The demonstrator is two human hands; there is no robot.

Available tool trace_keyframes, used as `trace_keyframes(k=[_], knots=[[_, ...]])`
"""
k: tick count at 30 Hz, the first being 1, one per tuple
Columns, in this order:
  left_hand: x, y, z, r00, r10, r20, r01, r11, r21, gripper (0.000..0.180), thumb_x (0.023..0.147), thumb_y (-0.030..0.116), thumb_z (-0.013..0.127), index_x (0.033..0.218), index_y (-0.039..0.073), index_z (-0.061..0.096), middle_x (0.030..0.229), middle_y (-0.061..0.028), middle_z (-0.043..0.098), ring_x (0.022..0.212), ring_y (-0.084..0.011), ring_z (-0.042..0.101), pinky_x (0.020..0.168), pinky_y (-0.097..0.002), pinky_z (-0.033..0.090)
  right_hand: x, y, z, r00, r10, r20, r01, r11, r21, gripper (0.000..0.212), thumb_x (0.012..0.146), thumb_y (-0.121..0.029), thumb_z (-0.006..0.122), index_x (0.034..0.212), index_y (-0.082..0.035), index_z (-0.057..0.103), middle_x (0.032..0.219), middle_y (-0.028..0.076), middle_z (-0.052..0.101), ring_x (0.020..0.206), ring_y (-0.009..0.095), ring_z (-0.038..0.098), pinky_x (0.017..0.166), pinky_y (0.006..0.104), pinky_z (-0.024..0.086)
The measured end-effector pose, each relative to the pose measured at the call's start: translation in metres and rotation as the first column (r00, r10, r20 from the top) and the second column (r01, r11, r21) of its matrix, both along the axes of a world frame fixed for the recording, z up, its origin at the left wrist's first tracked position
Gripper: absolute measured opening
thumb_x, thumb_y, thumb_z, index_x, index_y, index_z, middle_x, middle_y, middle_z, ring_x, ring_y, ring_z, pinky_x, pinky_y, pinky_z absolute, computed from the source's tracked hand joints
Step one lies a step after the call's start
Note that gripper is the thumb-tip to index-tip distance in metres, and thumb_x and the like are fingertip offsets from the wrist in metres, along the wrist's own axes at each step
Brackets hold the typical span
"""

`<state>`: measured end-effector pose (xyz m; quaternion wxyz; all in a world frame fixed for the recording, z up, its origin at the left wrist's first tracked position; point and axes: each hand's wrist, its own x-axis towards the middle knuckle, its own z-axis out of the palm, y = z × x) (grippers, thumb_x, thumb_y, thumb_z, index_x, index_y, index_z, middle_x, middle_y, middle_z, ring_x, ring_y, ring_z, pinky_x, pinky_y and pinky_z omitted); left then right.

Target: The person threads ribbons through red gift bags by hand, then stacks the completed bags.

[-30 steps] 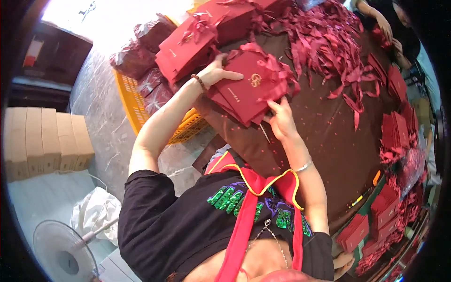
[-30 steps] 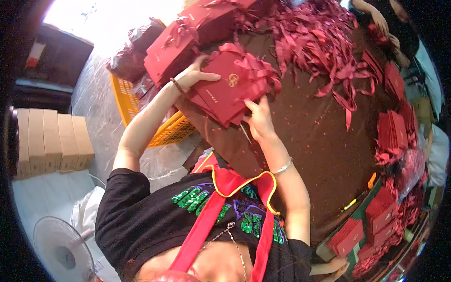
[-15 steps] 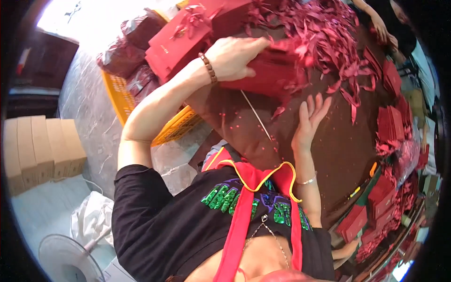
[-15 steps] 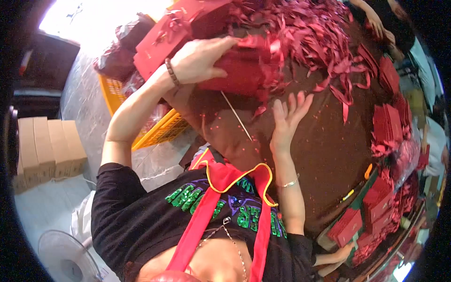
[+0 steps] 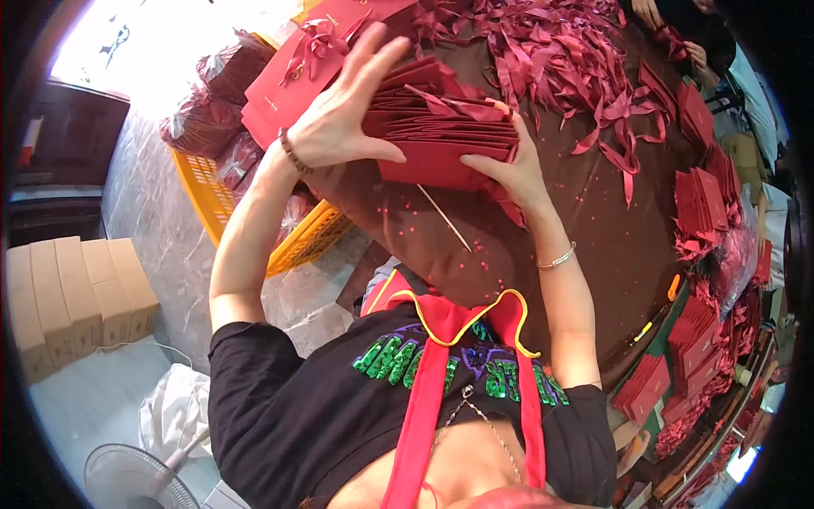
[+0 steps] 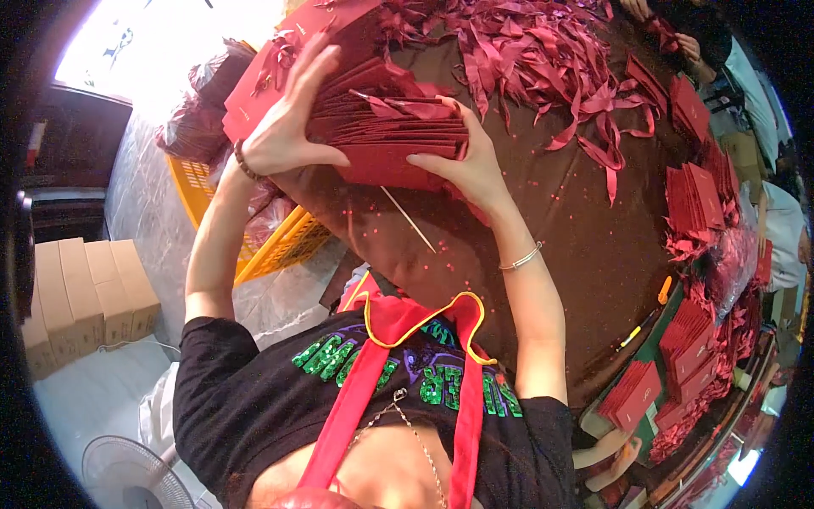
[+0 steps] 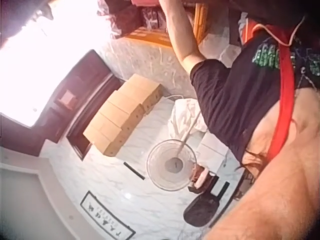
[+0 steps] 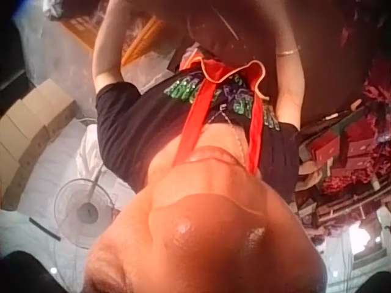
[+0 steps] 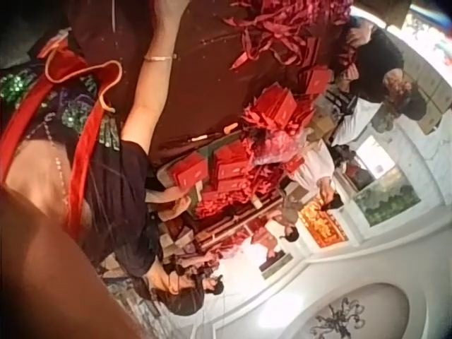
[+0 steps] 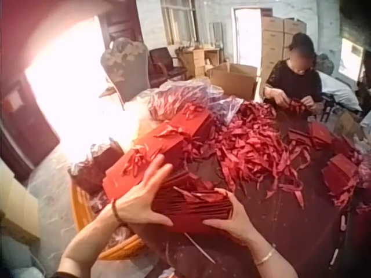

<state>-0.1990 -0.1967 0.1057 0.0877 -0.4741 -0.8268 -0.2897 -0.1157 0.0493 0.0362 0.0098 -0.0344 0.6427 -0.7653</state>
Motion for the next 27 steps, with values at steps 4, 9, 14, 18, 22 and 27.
trace_keyframes(k=[4, 9, 14, 18, 22, 27], knots=[[0.008, -0.019, -0.013, 0.976, 0.041, 0.215, -0.102, 0.954, 0.281, 0.116, 0.054, 0.023, 0.088, 0.144, 0.009, 0.017, 0.148, -0.0176, 0.019, 0.127, -0.0300, 0.040, 0.103, -0.0392, 0.037, -0.003, 0.003, -0.001, 0.999, 0.032, -0.036, -0.030, 0.999, 0.039, 0.078, 0.066, -0.003, 0.078, 0.132, -0.005, 0.038, 0.121, 0.007, 0.051, 0.110, 0.014, 0.051, 0.095, 0.0296, 0.043], [0.000, -0.027, -0.003, 0.976, 0.011, 0.215, -0.034, 0.994, 0.102, 0.090, 0.071, 0.032, 0.076, 0.142, 0.008, 0.027, 0.128, -0.0185, 0.050, 0.117, -0.0280, 0.050, 0.097, -0.0367, 0.041, -0.002, 0.003, -0.001, 0.998, 0.065, 0.003, -0.065, 0.998, 0.019, 0.082, 0.063, 0.006, 0.075, 0.134, -0.008, 0.037, 0.122, 0.006, 0.051, 0.112, 0.016, 0.051, 0.095, 0.0309, 0.043], [-0.018, 0.010, 0.015, 0.835, -0.067, 0.547, 0.180, 0.971, -0.157, 0.064, 0.095, 0.049, 0.030, 0.137, 0.001, 0.034, 0.129, -0.0173, 0.049, 0.121, -0.0288, 0.045, 0.103, -0.0352, 0.032, -0.006, -0.004, -0.007, 0.985, 0.048, -0.168, -0.005, 0.968, 0.252, 0.095, 0.059, 0.002, 0.080, 0.138, -0.009, 0.029, 0.133, 0.008, 0.040, 0.120, 0.019, 0.044, 0.100, 0.0333, 0.040], [-0.005, 0.055, -0.002, 0.891, -0.223, 0.395, 0.242, 0.970, 0.001, 0.061, 0.096, 0.043, 0.032, 0.142, 0.004, 0.025, 0.145, -0.0141, 0.028, 0.125, -0.0237, 0.042, 0.104, -0.0345, 0.032, -0.009, -0.022, -0.004, 0.970, 0.029, -0.240, 0.021, 0.979, 0.202, 0.099, 0.057, -0.004, 0.084, 0.138, -0.007, 0.025, 0.134, 0.010, 0.037, 0.120, 0.021, 0.044, 0.101, 0.0347, 0.039], [-0.026, 0.033, 0.001, 0.814, -0.294, 0.501, 0.125, 0.931, 0.343, 0.069, 0.094, 0.050, 0.037, 0.144, 0.008, 0.016, 0.146, -0.0107, 0.027, 0.127, -0.0242, 0.040, 0.105, -0.0385, 0.029, -0.014, -0.016, -0.006, 0.987, 0.022, -0.160, 0.019, 0.968, 0.250, 0.082, 0.061, -0.005, 0.082, 0.128, -0.005, 0.036, 0.127, 0.011, 0.046, 0.115, 0.020, 0.048, 0.098, 0.0338, 0.040], [-0.017, -0.045, -0.036, 0.617, -0.348, 0.705, 0.113, 0.927, 0.358, 0.122, 0.065, 0.067, 0.066, 0.146, 0.011, -0.008, 0.147, -0.0201, 0.021, 0.132, -0.0304, 0.031, 0.108, -0.0420, 0.023, -0.011, -0.019, 0.006, 0.991, 0.071, -0.117, -0.048, 0.982, 0.182, 0.069, 0.062, -0.004, 0.081, 0.120, -0.004, 0.042, 0.121, 0.011, 0.052, 0.112, 0.019, 0.051, 0.097, 0.0329, 0.041]])
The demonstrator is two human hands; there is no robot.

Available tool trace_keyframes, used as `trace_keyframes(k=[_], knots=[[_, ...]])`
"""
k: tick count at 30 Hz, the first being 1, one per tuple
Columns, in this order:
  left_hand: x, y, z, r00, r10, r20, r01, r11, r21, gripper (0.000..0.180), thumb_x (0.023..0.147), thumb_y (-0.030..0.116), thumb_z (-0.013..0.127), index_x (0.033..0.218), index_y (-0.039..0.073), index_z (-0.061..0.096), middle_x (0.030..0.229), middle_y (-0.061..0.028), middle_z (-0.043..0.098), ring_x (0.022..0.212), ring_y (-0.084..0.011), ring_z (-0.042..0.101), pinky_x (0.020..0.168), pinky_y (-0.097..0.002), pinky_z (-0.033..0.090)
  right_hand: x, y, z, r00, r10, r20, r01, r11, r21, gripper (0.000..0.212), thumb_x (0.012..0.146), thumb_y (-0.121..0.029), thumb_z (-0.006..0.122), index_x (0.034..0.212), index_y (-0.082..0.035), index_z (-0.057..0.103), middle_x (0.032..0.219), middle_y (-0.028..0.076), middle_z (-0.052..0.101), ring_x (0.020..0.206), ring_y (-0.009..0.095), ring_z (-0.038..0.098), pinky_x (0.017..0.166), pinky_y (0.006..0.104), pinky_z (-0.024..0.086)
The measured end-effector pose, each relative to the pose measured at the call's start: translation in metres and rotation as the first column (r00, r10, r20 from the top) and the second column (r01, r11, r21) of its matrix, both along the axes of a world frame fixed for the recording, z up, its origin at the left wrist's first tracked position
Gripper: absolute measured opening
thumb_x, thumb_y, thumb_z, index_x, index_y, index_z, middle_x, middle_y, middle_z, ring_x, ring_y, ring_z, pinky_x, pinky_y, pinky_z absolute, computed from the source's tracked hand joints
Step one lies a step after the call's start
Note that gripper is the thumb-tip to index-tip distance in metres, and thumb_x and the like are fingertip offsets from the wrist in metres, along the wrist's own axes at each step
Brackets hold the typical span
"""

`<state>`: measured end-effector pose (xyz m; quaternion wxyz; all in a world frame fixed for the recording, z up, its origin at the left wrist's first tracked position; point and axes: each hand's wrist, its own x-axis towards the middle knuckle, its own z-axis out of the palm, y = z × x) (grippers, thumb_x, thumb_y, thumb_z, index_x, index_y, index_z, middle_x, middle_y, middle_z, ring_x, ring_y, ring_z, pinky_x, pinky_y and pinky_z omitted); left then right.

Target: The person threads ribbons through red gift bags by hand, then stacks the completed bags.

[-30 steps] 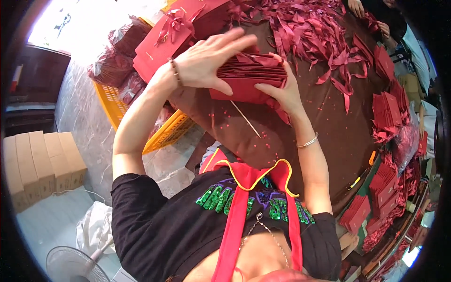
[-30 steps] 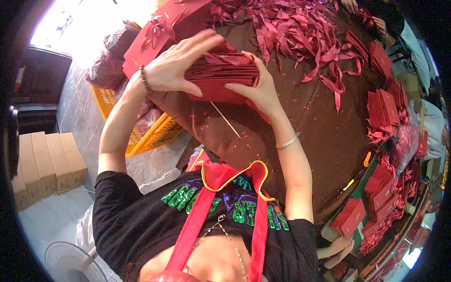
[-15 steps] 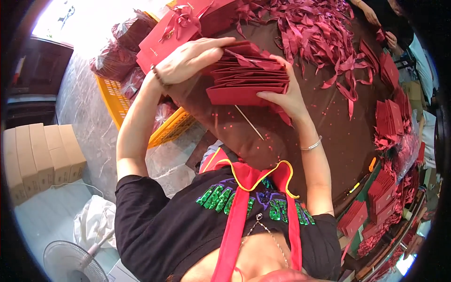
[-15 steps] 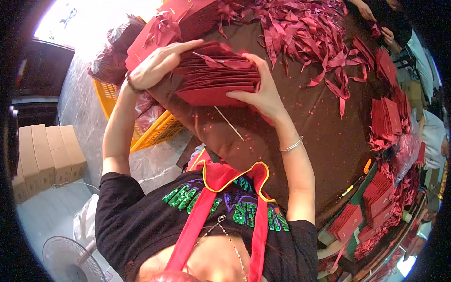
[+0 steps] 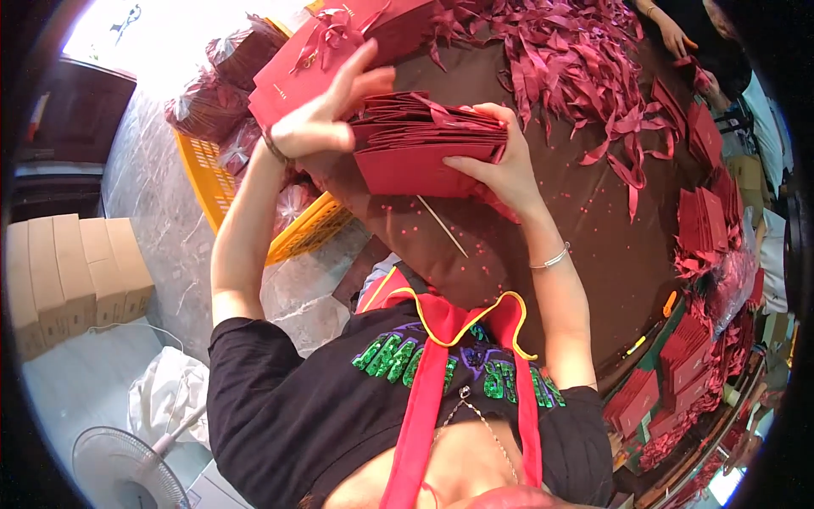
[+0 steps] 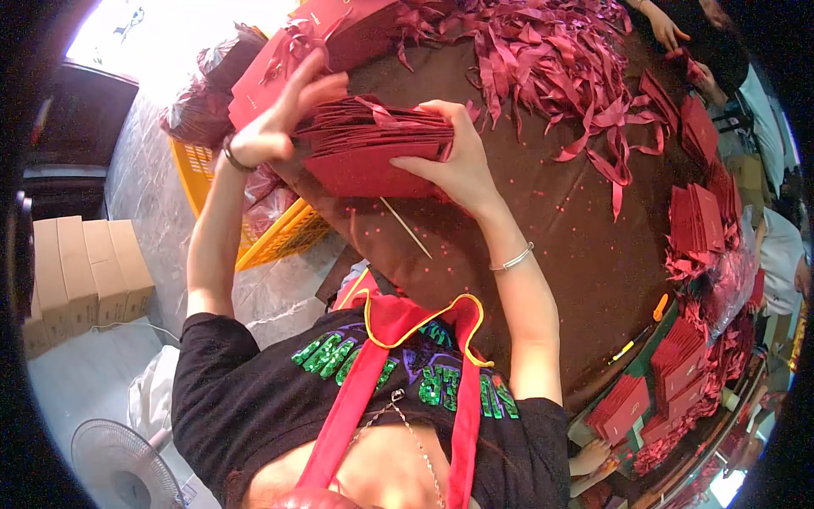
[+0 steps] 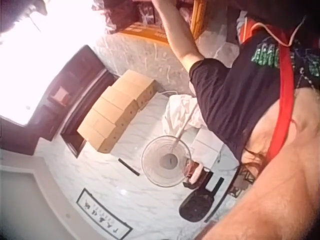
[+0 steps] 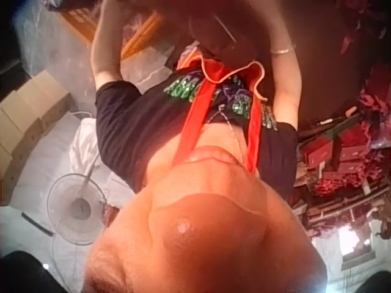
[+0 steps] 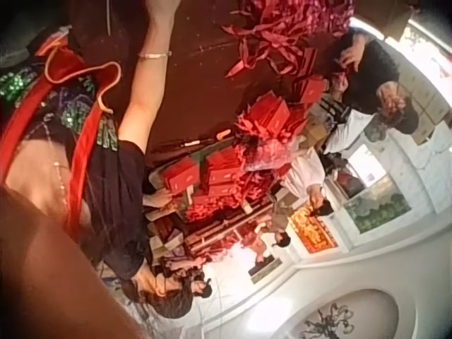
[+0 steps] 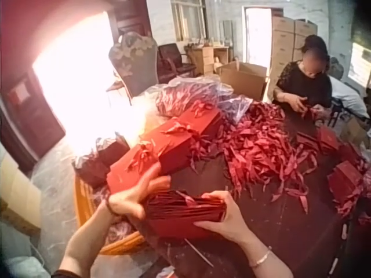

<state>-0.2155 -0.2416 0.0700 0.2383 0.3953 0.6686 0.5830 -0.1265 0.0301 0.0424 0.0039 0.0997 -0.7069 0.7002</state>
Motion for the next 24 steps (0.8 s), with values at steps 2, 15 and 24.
trace_keyframes(k=[2, 15, 24], knots=[[0.021, 0.001, -0.012, 0.999, 0.035, 0.016, -0.034, 0.999, -0.037, 0.136, 0.056, 0.054, 0.080, 0.145, 0.013, -0.013, 0.147, -0.0215, 0.019, 0.136, -0.0305, 0.023, 0.111, -0.0394, 0.018, -0.002, 0.004, -0.007, 1.000, 0.006, -0.017, -0.006, 1.000, 0.005, 0.070, 0.062, -0.004, 0.081, 0.120, -0.005, 0.042, 0.121, 0.011, 0.052, 0.113, 0.019, 0.051, 0.097, 0.0330, 0.041], [0.056, 0.045, -0.052, 0.861, 0.483, -0.157, -0.473, 0.876, 0.097, 0.122, 0.055, 0.005, 0.085, 0.146, 0.013, 0.004, 0.129, -0.0162, 0.042, 0.118, -0.0251, 0.046, 0.097, -0.0357, 0.041, 0.016, 0.006, 0.002, 0.986, 0.109, -0.123, -0.126, 0.983, -0.137, 0.100, 0.066, -0.029, 0.077, 0.143, -0.010, 0.016, 0.141, 0.011, 0.030, 0.132, 0.023, 0.030, 0.110, 0.0378, 0.023], [0.051, 0.053, -0.043, 0.811, 0.473, -0.343, -0.499, 0.867, 0.016, 0.060, 0.061, 0.013, 0.081, 0.113, 0.003, 0.053, 0.107, -0.0111, 0.056, 0.101, -0.0226, 0.057, 0.087, -0.0310, 0.046, -0.003, 0.013, 0.051, 0.925, 0.180, -0.333, 0.065, 0.791, 0.608, 0.029, 0.080, -0.020, 0.067, 0.105, -0.006, 0.064, 0.131, 0.014, 0.045, 0.123, 0.028, 0.041, 0.103, 0.0384, 0.031]])
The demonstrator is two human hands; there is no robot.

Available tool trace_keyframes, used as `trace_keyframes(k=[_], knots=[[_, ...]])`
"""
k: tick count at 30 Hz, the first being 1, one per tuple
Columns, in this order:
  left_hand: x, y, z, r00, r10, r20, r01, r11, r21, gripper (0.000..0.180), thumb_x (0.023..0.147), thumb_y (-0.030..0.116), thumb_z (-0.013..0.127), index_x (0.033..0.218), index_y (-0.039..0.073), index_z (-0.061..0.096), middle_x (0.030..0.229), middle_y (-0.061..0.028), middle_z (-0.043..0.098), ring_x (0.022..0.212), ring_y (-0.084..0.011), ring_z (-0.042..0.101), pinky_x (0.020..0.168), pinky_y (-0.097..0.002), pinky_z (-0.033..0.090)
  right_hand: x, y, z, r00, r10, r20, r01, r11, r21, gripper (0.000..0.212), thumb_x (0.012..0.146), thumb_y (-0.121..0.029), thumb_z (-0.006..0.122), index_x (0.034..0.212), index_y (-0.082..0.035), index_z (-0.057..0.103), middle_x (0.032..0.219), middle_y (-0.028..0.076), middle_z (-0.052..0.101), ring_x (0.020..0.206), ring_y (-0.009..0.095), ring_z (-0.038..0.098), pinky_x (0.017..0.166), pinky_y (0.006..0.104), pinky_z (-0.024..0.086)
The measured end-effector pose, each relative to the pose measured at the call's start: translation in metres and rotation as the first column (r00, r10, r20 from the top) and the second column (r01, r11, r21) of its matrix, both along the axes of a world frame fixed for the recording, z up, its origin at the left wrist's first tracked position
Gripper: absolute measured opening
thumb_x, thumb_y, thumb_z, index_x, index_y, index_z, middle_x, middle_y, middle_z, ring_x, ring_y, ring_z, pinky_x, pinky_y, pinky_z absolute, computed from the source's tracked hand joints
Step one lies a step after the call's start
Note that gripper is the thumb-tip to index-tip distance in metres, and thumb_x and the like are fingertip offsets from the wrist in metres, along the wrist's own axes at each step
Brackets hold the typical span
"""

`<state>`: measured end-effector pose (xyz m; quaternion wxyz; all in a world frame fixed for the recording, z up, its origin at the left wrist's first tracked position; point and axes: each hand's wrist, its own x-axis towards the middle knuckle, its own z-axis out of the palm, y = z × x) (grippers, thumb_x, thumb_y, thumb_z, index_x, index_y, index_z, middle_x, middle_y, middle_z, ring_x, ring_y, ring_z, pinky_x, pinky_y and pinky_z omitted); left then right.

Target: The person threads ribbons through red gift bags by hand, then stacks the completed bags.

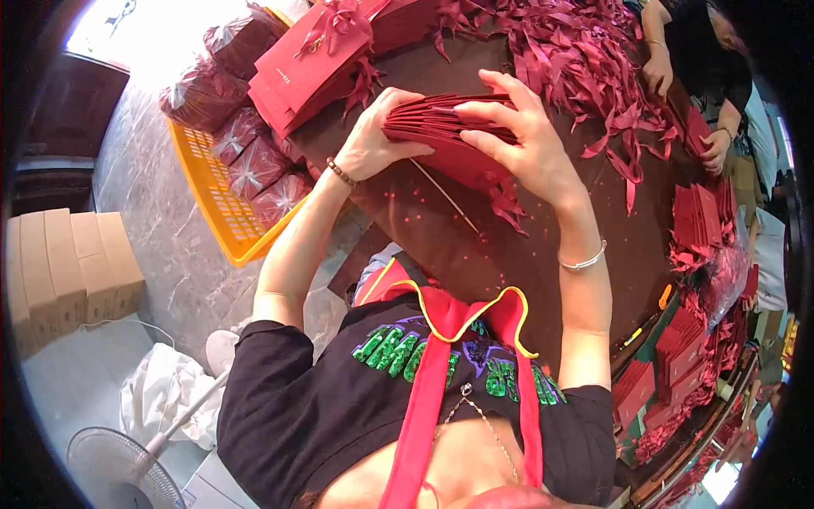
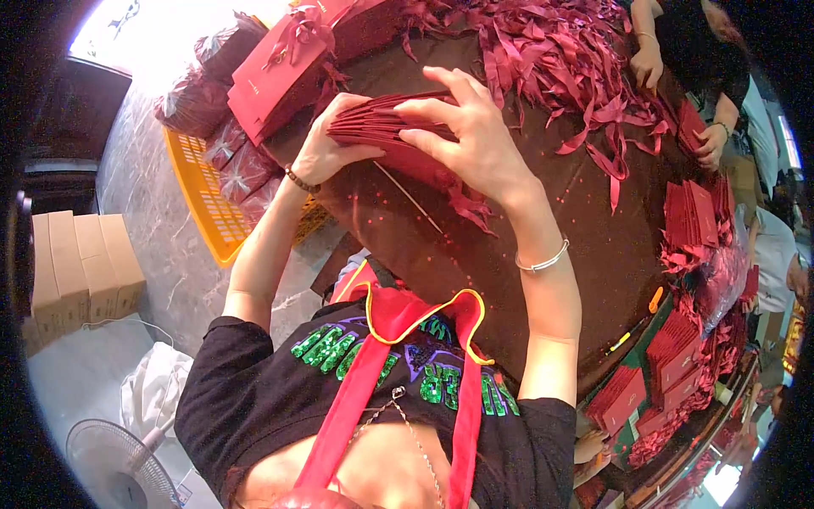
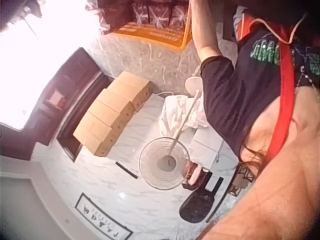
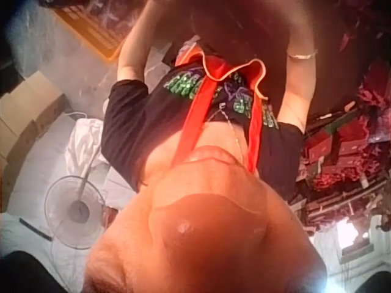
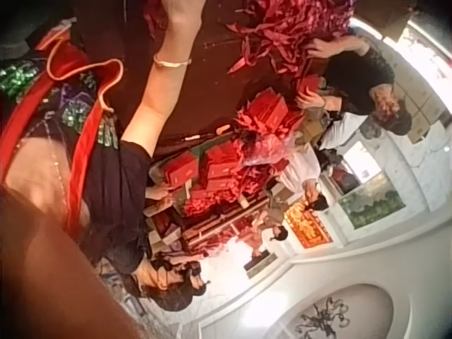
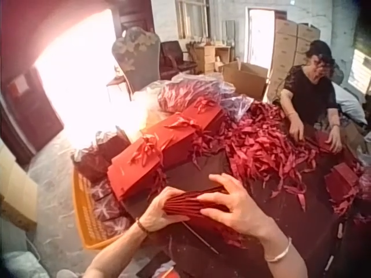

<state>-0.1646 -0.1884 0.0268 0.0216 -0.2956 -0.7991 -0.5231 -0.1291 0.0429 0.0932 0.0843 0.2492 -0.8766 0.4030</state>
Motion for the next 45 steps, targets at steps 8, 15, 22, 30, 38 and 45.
trace_keyframes(k=[8, 15, 22, 30, 38, 45], knots=[[0.005, 0.006, 0.000, 0.970, -0.004, 0.244, -0.014, 0.997, 0.075, 0.051, 0.066, 0.016, 0.080, 0.108, 0.001, 0.054, 0.097, -0.0079, 0.066, 0.089, -0.0135, 0.063, 0.079, -0.0284, 0.050, -0.007, 0.005, 0.008, 0.991, 0.015, 0.135, -0.024, 0.998, 0.065, 0.020, 0.082, -0.019, 0.066, 0.091, -0.003, 0.060, 0.107, 0.011, 0.058, 0.102, 0.026, 0.054, 0.091, 0.0351, 0.040], [0.004, 0.007, 0.002, 0.981, 0.034, 0.190, -0.036, 0.999, 0.011, 0.053, 0.066, 0.016, 0.080, 0.110, 0.001, 0.053, 0.097, -0.0088, 0.066, 0.089, -0.0142, 0.063, 0.079, -0.0289, 0.050, -0.002, 0.023, 0.006, 0.999, -0.031, -0.004, 0.032, 0.994, 0.106, 0.022, 0.084, -0.020, 0.064, 0.090, 0.000, 0.059, 0.108, 0.015, 0.057, 0.102, 0.028, 0.057, 0.085, 0.0355, 0.044], [0.002, 0.002, 0.000, 0.980, -0.043, 0.195, 0.031, 0.997, 0.065, 0.063, 0.064, 0.015, 0.081, 0.116, 0.002, 0.048, 0.104, -0.0097, 0.064, 0.096, -0.0166, 0.061, 0.084, -0.0301, 0.048, -0.002, 0.029, 0.004, 0.996, -0.078, 0.036, 0.070, 0.983, 0.169, 0.021, 0.083, -0.020, 0.064, 0.091, -0.001, 0.063, 0.122, 0.016, 0.049, 0.107, 0.028, 0.055, 0.085, 0.0346, 0.045], [0.004, 0.005, 0.006, 0.964, -0.060, 0.259, 0.037, 0.995, 0.095, 0.062, 0.065, 0.008, 0.080, 0.117, 0.002, 0.047, 0.107, -0.0062, 0.062, 0.098, -0.0113, 0.057, 0.087, -0.0288, 0.046, -0.007, 0.026, 0.000, 0.959, -0.072, 0.276, 0.074, 0.997, 0.004, 0.016, 0.085, -0.018, 0.063, 0.091, -0.004, 0.064, 0.134, 0.013, 0.037, 0.120, 0.023, 0.044, 0.093, 0.0329, 0.040], [0.000, 0.009, 0.002, 0.974, -0.026, 0.224, 0.009, 0.997, 0.076, 0.051, 0.068, 0.006, 0.078, 0.111, 0.001, 0.050, 0.099, -0.0045, 0.064, 0.091, -0.0100, 0.059, 0.081, -0.0269, 0.049, -0.010, 0.009, -0.017, 0.986, -0.095, 0.140, 0.106, 0.992, -0.073, 0.019, 0.084, -0.022, 0.065, 0.097, -0.008, 0.067, 0.140, 0.020, 0.033, 0.130, 0.028, 0.033, 0.105, 0.0373, 0.027], [-0.009, 0.011, -0.016, 0.982, 0.054, 0.180, -0.085, 0.982, 0.171, 0.042, 0.068, 0.011, 0.079, 0.102, 0.003, 0.056, 0.090, -0.0032, 0.066, 0.083, -0.0094, 0.061, 0.076, -0.0255, 0.049, -0.015, 0.048, -0.061, 0.900, -0.433, -0.054, 0.401, 0.871, -0.284, 0.019, 0.089, -0.018, 0.061, 0.092, 0.001, 0.061, 0.112, 0.007, 0.055, 0.087, 0.011, 0.055, 0.081, 0.0260, 0.043]])
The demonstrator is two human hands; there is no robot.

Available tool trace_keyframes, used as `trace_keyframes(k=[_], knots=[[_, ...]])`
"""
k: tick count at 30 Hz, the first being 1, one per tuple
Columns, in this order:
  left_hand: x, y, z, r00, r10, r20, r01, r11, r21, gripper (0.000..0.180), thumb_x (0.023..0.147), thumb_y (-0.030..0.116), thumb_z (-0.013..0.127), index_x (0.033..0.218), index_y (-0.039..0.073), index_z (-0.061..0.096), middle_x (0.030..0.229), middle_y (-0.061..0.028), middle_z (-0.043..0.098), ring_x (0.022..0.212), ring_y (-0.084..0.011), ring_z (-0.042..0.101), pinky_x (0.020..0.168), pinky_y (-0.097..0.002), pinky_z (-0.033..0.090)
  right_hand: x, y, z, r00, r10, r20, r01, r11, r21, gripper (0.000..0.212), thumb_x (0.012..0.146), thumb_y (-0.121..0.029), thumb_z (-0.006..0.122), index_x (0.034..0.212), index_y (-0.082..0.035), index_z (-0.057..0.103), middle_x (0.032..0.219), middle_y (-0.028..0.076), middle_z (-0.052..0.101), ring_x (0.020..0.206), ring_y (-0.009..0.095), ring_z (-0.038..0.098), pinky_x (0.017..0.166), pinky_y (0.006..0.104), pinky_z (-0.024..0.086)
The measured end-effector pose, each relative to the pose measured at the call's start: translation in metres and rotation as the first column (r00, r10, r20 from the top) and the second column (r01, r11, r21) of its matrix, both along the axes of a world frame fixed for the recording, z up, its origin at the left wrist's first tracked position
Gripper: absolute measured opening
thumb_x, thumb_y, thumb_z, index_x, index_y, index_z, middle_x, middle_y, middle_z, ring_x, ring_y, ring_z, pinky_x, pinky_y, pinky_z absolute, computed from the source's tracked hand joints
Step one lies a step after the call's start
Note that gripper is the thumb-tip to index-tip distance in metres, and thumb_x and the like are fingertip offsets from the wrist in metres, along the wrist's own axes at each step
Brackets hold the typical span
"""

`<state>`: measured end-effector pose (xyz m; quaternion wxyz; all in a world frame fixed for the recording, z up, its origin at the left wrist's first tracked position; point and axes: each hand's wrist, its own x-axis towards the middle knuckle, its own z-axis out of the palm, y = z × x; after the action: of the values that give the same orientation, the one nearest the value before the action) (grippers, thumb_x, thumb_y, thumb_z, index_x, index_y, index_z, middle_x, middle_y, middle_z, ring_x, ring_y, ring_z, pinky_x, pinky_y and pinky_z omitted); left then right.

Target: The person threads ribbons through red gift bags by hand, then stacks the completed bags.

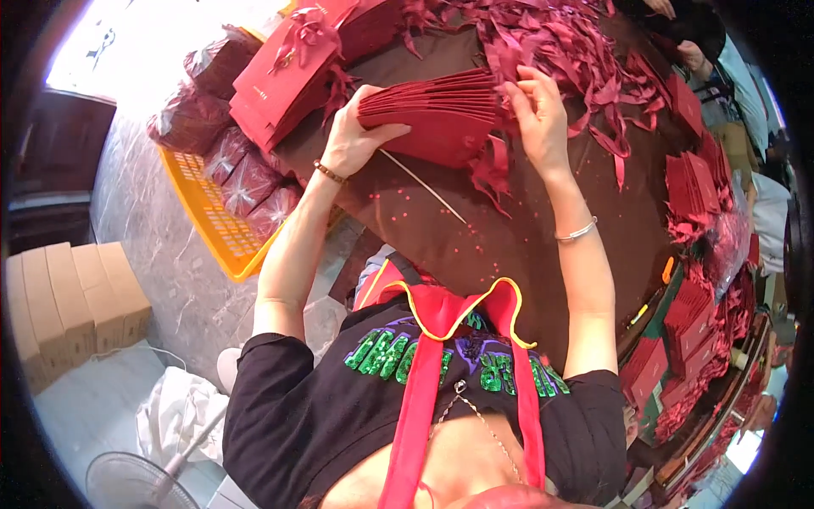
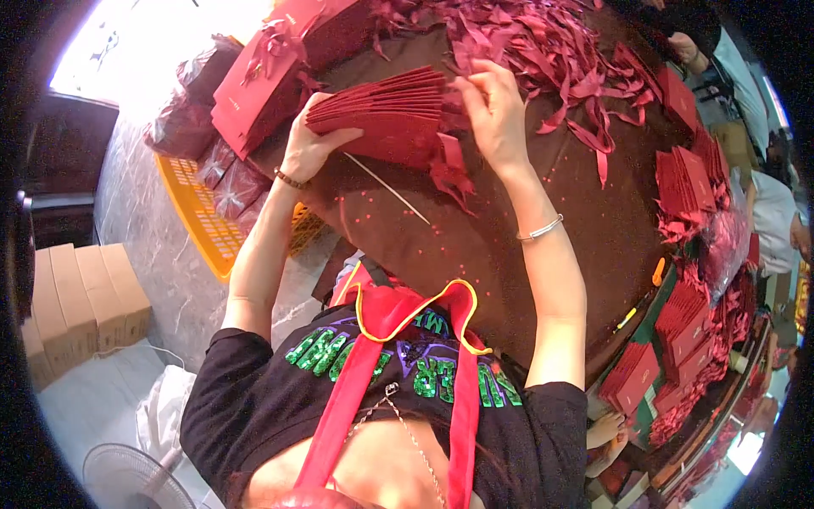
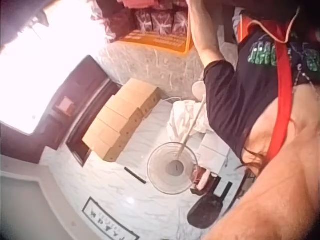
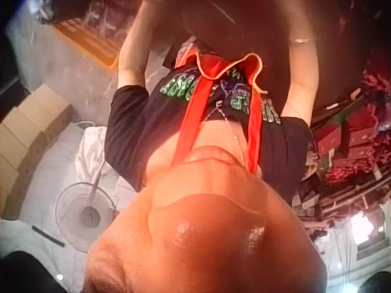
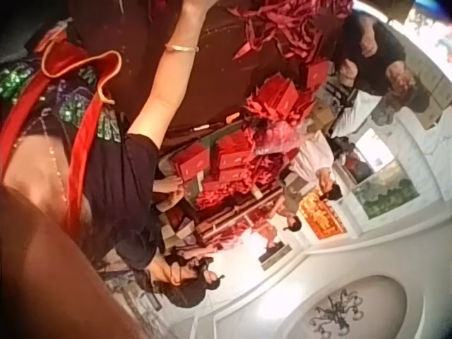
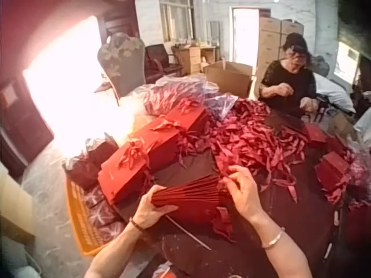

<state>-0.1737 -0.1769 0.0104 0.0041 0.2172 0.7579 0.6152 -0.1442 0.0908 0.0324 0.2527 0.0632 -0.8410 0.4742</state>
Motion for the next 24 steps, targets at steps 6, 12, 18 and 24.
trace_keyframes(k=[6, 12, 18, 24], knots=[[0.002, 0.008, 0.007, 0.998, -0.042, 0.053, 0.040, 0.998, 0.044, 0.044, 0.068, 0.009, 0.079, 0.104, 0.001, 0.055, 0.093, -0.0030, 0.065, 0.086, -0.0084, 0.059, 0.079, -0.0249, 0.048, 0.015, 0.041, -0.052, 0.959, -0.272, 0.086, 0.245, 0.940, 0.238, 0.060, 0.079, -0.020, 0.068, 0.130, -0.004, 0.040, 0.135, 0.017, 0.035, 0.119, 0.025, 0.042, 0.098, 0.0346, 0.037], [0.019, 0.024, 0.013, 0.967, -0.177, 0.185, 0.159, 0.982, 0.105, 0.060, 0.063, 0.005, 0.080, 0.115, 0.000, 0.050, 0.103, -0.0062, 0.061, 0.095, -0.0116, 0.057, 0.086, -0.0271, 0.046, 0.044, -0.023, -0.005, 0.942, 0.336, 0.000, -0.319, 0.894, -0.313, 0.117, 0.057, -0.012, 0.086, 0.145, -0.010, 0.009, 0.143, 0.011, 0.025, 0.127, 0.022, 0.036, 0.106, 0.0366, 0.032], [0.036, 0.021, -0.006, 0.986, 0.073, -0.149, -0.065, 0.996, 0.061, 0.095, 0.061, 0.009, 0.083, 0.136, 0.007, 0.025, 0.137, -0.0127, 0.034, 0.121, -0.0223, 0.041, 0.098, -0.0359, 0.040, 0.048, -0.026, -0.008, 0.920, 0.385, 0.076, -0.333, 0.868, -0.368, 0.113, 0.057, 0.001, 0.083, 0.144, -0.008, 0.010, 0.141, 0.011, 0.029, 0.125, 0.021, 0.039, 0.102, 0.0358, 0.038], [0.071, 0.026, -0.002, 0.785, 0.385, -0.486, -0.466, 0.883, -0.054, 0.068, 0.062, 0.008, 0.081, 0.122, 0.006, 0.049, 0.124, -0.0144, 0.042, 0.112, -0.0275, 0.046, 0.093, -0.0356, 0.042, 0.043, -0.021, -0.012, 0.917, 0.361, 0.170, -0.314, 0.916, -0.251, 0.109, 0.058, 0.000, 0.082, 0.143, -0.009, 0.014, 0.137, 0.009, 0.035, 0.122, 0.020, 0.042, 0.100, 0.0356, 0.040]])
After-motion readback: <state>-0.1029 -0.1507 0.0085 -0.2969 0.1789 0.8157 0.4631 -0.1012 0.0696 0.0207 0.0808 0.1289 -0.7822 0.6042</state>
